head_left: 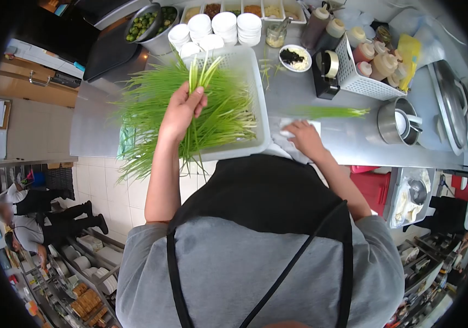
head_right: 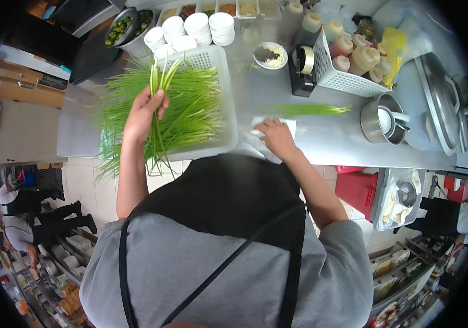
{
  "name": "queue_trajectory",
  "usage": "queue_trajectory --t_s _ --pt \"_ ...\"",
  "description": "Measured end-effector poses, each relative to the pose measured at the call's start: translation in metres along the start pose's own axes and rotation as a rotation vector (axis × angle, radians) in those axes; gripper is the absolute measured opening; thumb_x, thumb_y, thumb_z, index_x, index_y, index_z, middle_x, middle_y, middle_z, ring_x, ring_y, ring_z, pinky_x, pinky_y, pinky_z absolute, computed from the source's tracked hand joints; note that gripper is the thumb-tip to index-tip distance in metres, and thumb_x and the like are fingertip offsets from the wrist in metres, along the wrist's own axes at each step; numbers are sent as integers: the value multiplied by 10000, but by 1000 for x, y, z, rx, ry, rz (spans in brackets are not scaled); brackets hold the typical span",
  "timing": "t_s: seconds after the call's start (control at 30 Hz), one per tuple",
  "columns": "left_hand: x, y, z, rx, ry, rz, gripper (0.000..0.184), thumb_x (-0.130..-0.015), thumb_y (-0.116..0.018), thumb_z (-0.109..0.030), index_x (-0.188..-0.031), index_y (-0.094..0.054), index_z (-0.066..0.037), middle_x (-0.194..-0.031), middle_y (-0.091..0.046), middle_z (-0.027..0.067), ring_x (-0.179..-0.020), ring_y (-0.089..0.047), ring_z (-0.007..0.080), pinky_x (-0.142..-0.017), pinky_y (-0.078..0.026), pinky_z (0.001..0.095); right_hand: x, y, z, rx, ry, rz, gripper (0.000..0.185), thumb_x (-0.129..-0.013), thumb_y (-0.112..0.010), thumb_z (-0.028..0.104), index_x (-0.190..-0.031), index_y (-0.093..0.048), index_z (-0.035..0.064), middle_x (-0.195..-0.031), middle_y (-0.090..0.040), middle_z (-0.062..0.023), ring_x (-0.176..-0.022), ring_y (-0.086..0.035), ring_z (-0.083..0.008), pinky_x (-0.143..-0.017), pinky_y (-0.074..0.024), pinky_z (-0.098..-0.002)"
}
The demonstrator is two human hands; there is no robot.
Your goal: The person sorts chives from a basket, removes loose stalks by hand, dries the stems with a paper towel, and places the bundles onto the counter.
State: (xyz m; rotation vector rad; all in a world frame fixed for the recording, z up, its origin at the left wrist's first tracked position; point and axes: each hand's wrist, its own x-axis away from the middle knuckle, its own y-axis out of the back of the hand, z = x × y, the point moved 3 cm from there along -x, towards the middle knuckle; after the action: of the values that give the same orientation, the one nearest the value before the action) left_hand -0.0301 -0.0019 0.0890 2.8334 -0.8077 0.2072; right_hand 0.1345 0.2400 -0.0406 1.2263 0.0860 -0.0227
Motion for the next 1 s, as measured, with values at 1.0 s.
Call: queue_trajectory --t_s 1.0 --pt "-21 -50 -17 -212 -110 48 216 -890 -407 -219 -883 -512 -30 -600 -469 21 -491 -412 121 -462 -348 265 -162 132 -13 -1807 -208 -874 264 -874 -401 210 -961 -507 -16 -737 -566 -84 -647 -578 -187 -595 -477 -314"
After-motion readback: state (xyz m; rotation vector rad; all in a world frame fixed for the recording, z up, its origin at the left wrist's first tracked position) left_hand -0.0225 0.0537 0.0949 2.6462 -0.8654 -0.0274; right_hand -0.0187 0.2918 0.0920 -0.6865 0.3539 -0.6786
